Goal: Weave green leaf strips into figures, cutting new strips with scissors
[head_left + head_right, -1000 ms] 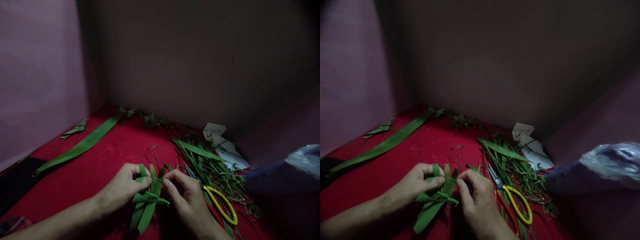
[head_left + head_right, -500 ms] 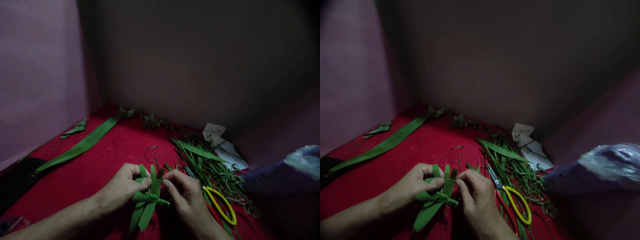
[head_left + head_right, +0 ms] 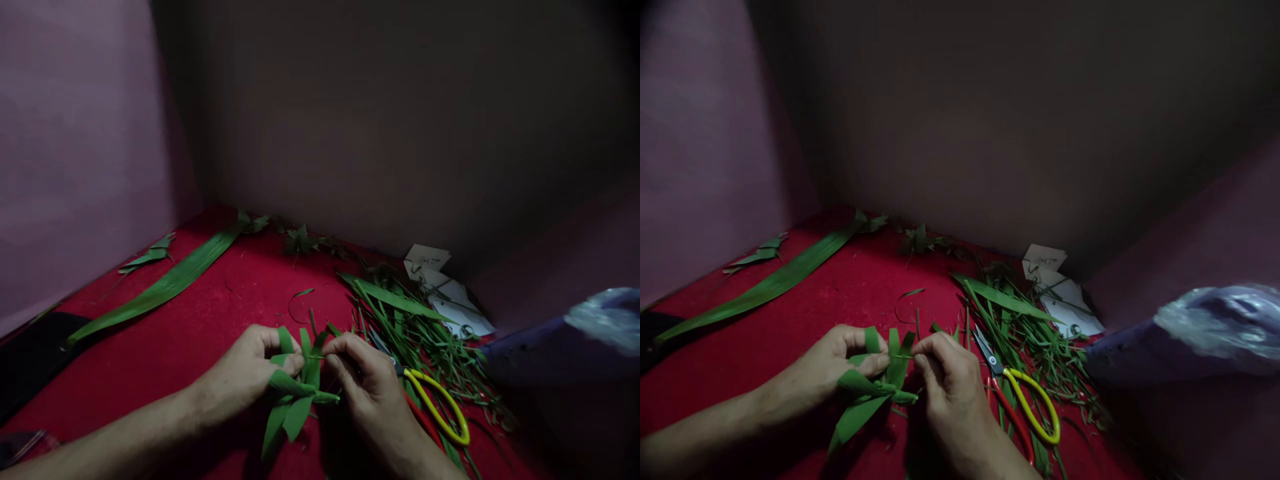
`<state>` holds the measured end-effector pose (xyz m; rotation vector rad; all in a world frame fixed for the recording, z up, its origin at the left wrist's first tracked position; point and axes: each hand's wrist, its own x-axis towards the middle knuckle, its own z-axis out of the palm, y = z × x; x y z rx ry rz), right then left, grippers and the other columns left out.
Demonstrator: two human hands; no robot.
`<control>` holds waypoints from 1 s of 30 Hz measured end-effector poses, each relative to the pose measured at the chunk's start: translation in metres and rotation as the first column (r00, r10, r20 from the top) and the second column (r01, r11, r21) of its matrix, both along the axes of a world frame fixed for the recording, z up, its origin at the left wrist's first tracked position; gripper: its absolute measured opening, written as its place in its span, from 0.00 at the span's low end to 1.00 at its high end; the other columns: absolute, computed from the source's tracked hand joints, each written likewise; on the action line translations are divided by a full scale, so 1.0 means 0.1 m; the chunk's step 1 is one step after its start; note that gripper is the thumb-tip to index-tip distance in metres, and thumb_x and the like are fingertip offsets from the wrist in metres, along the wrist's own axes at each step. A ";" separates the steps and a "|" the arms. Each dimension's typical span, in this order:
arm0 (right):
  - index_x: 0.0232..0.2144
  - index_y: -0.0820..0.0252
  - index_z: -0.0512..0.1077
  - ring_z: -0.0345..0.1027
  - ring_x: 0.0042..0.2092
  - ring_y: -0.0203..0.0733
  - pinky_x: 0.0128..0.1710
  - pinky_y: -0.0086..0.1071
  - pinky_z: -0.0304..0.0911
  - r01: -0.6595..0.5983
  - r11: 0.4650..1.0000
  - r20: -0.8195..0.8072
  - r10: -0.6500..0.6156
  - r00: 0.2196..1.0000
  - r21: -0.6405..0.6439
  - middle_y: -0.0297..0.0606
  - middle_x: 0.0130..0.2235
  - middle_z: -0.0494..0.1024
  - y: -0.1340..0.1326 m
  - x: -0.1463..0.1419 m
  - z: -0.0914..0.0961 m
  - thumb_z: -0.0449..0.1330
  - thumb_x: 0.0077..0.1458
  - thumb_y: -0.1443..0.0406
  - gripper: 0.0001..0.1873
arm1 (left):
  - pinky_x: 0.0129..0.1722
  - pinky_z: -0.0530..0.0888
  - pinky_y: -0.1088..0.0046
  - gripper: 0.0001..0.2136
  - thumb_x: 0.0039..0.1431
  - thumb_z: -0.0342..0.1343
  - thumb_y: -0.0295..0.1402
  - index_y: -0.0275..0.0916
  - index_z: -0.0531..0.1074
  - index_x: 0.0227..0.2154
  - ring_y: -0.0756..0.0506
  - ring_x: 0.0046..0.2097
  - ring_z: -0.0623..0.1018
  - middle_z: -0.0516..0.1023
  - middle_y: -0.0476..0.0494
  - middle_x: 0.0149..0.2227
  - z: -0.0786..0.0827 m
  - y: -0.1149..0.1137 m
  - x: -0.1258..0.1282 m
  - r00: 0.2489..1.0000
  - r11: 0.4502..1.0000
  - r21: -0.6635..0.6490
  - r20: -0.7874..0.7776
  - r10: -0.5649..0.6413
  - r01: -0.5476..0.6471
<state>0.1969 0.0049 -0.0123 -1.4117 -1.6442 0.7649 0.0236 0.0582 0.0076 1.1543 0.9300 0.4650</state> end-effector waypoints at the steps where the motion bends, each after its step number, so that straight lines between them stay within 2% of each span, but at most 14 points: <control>1: 0.28 0.59 0.66 0.62 0.28 0.34 0.29 0.26 0.56 -0.001 1.000 -0.003 0.001 1.000 -0.005 0.32 0.27 0.68 0.00 0.00 0.00 0.51 0.57 0.69 0.07 | 0.19 0.54 0.79 0.14 0.46 0.59 0.40 0.35 0.65 0.21 0.56 0.19 0.57 0.61 0.56 0.17 0.00 0.00 0.00 1.000 1.000 0.002 0.001 -0.003 0.003; 6: 0.28 0.58 0.65 0.61 0.29 0.34 0.29 0.26 0.56 -0.028 1.000 0.003 0.028 1.000 -0.005 0.32 0.27 0.68 0.00 0.02 -0.01 0.51 0.57 0.71 0.07 | 0.19 0.54 0.80 0.13 0.48 0.59 0.39 0.34 0.66 0.21 0.56 0.20 0.58 0.62 0.55 0.18 0.01 0.00 0.01 0.999 0.999 0.012 0.007 -0.033 0.033; 16: 0.29 0.58 0.66 0.61 0.30 0.35 0.30 0.26 0.56 -0.038 0.999 0.010 0.038 0.999 0.001 0.32 0.28 0.68 0.01 0.04 -0.04 0.50 0.57 0.72 0.08 | 0.20 0.55 0.78 0.15 0.45 0.59 0.42 0.35 0.65 0.20 0.55 0.19 0.59 0.62 0.54 0.17 0.05 -0.01 0.03 1.000 1.000 -0.021 0.000 -0.007 0.007; 30: 0.26 0.59 0.64 0.59 0.28 0.34 0.28 0.26 0.56 -0.041 0.990 -0.126 0.024 0.992 -0.135 0.30 0.26 0.65 0.01 0.01 -0.04 0.51 0.58 0.67 0.08 | 0.19 0.54 0.79 0.15 0.44 0.60 0.41 0.34 0.65 0.19 0.56 0.19 0.57 0.61 0.55 0.17 0.05 -0.01 0.03 0.999 1.000 -0.005 0.012 -0.031 0.031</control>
